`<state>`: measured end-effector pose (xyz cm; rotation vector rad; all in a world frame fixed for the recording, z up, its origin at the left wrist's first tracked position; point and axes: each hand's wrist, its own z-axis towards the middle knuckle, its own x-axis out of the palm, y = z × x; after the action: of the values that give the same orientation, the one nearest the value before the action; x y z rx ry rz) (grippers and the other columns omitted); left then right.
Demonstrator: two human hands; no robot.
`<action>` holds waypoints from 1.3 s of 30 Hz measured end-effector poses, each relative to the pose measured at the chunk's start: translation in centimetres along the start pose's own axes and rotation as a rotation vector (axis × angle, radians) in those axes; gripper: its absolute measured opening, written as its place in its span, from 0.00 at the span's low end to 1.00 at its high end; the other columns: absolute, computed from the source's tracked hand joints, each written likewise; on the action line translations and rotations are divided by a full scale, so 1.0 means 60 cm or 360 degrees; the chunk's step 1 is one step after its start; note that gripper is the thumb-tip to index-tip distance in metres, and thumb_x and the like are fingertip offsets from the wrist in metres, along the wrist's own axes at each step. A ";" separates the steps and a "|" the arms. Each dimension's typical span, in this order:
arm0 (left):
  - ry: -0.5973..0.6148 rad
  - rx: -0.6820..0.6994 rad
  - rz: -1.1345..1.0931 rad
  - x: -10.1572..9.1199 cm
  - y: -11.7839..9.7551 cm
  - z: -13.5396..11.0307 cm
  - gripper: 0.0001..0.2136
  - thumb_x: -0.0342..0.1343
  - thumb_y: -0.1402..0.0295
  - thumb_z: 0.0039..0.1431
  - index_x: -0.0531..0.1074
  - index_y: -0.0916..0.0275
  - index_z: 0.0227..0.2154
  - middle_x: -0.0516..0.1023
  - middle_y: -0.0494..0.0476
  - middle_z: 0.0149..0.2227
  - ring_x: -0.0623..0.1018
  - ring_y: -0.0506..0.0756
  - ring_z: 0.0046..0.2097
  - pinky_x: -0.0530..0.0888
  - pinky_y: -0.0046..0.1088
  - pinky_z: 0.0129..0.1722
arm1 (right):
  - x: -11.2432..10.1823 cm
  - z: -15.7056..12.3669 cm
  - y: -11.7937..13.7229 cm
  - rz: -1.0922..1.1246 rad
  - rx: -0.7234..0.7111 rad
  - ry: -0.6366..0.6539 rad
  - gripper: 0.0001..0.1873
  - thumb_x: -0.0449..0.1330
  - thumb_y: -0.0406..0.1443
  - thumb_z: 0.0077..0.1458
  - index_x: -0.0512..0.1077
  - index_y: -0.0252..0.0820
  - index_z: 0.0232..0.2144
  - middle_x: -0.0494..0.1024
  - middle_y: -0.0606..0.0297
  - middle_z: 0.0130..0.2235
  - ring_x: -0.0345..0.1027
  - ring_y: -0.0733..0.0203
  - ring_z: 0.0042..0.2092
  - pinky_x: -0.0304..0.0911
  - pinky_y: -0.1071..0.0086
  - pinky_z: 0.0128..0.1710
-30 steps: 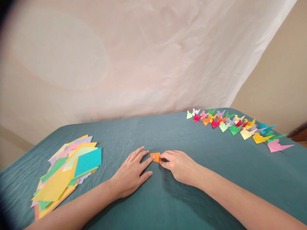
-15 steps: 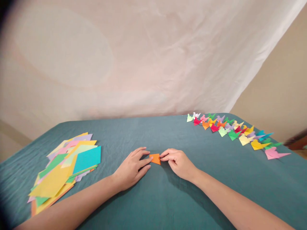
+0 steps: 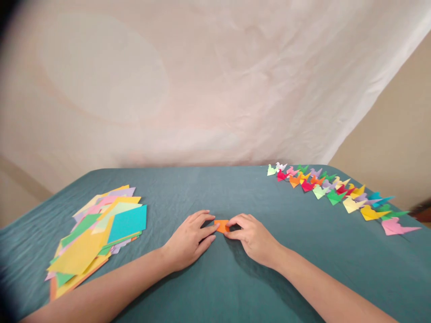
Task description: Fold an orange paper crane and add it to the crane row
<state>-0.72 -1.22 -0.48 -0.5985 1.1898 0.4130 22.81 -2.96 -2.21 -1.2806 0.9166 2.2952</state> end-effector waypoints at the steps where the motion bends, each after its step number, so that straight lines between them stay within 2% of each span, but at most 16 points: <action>1: 0.0004 -0.0004 0.0004 0.000 0.000 0.000 0.14 0.46 0.66 0.62 0.68 0.58 0.49 0.66 0.59 0.52 0.60 0.59 0.58 0.60 0.41 0.57 | -0.001 -0.001 0.001 0.0018 0.0000 -0.0001 0.17 0.50 0.27 0.57 0.76 0.48 0.38 0.73 0.59 0.43 0.66 0.58 0.45 0.62 0.59 0.45; 5: 0.0002 -0.0009 -0.0010 -0.001 0.000 -0.002 0.14 0.47 0.66 0.62 0.67 0.58 0.49 0.66 0.59 0.52 0.61 0.59 0.57 0.61 0.40 0.56 | -0.011 0.003 0.005 0.0269 0.0160 -0.0060 0.19 0.48 0.24 0.55 0.76 0.45 0.35 0.73 0.61 0.42 0.67 0.60 0.44 0.63 0.63 0.45; 9: -0.0017 0.0004 -0.0048 -0.002 -0.001 -0.002 0.15 0.48 0.67 0.61 0.66 0.58 0.50 0.66 0.59 0.52 0.62 0.58 0.57 0.62 0.40 0.56 | -0.015 0.025 0.003 0.0470 0.0422 -0.0065 0.20 0.49 0.28 0.54 0.69 0.45 0.48 0.71 0.60 0.44 0.68 0.64 0.38 0.66 0.69 0.37; 12: -0.0029 -0.0003 -0.0060 -0.001 -0.001 -0.002 0.15 0.48 0.67 0.60 0.65 0.59 0.51 0.66 0.59 0.52 0.61 0.58 0.58 0.61 0.40 0.57 | -0.013 0.049 -0.003 0.0506 0.0561 0.0042 0.22 0.54 0.30 0.52 0.66 0.43 0.50 0.71 0.61 0.41 0.66 0.65 0.34 0.66 0.70 0.33; 19: -0.0036 -0.0006 -0.0103 -0.002 0.000 -0.003 0.18 0.50 0.68 0.59 0.63 0.61 0.52 0.66 0.59 0.51 0.61 0.57 0.58 0.60 0.38 0.58 | -0.006 0.087 -0.005 0.0524 0.0766 0.0284 0.19 0.62 0.32 0.44 0.67 0.40 0.42 0.73 0.65 0.34 0.66 0.64 0.32 0.62 0.72 0.31; 23: -0.0039 -0.0025 -0.0116 -0.003 -0.002 -0.004 0.20 0.50 0.68 0.59 0.60 0.62 0.54 0.65 0.61 0.53 0.60 0.58 0.58 0.60 0.38 0.58 | -0.003 0.089 -0.001 0.0523 0.0821 0.0352 0.11 0.60 0.32 0.45 0.68 0.40 0.35 0.71 0.70 0.25 0.64 0.66 0.26 0.58 0.74 0.24; 26: -0.0058 -0.0031 -0.0138 -0.004 -0.003 -0.005 0.21 0.50 0.69 0.59 0.57 0.63 0.55 0.63 0.62 0.54 0.60 0.58 0.58 0.60 0.39 0.58 | -0.004 0.081 -0.004 0.0719 0.0939 0.0334 0.04 0.57 0.32 0.49 0.67 0.39 0.31 0.69 0.70 0.24 0.63 0.68 0.24 0.57 0.75 0.22; 28: -0.0068 -0.0011 -0.0157 -0.004 -0.004 -0.005 0.21 0.50 0.69 0.58 0.58 0.62 0.55 0.63 0.61 0.54 0.60 0.58 0.58 0.60 0.39 0.57 | -0.008 0.074 -0.004 0.0975 0.1093 0.0354 0.06 0.57 0.34 0.49 0.66 0.39 0.32 0.68 0.71 0.24 0.62 0.69 0.22 0.57 0.76 0.19; 30: -0.0079 0.0027 -0.0172 -0.004 -0.004 -0.005 0.19 0.49 0.70 0.59 0.60 0.62 0.53 0.64 0.60 0.53 0.60 0.58 0.58 0.60 0.38 0.58 | -0.011 0.066 -0.002 0.1208 0.1226 0.0318 0.10 0.58 0.36 0.49 0.63 0.39 0.34 0.68 0.72 0.24 0.62 0.70 0.21 0.58 0.76 0.17; 33: -0.0087 0.0089 -0.0176 -0.005 -0.005 -0.006 0.15 0.48 0.71 0.59 0.63 0.62 0.50 0.66 0.58 0.51 0.61 0.57 0.57 0.59 0.36 0.58 | -0.009 0.055 0.006 0.1404 0.1324 0.0152 0.14 0.60 0.40 0.48 0.60 0.40 0.34 0.67 0.74 0.23 0.63 0.70 0.20 0.60 0.77 0.16; 39: 0.0011 0.0226 -0.0147 -0.009 -0.004 -0.003 0.12 0.47 0.69 0.61 0.67 0.62 0.47 0.70 0.57 0.48 0.61 0.58 0.58 0.58 0.39 0.57 | 0.018 0.039 0.016 0.1418 0.1298 -0.0073 0.14 0.58 0.44 0.48 0.62 0.41 0.30 0.67 0.73 0.23 0.64 0.70 0.20 0.60 0.78 0.13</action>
<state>-0.89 -1.51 0.00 -0.5301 1.1824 0.2461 20.25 -2.06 -1.88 -0.4780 2.4180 1.9883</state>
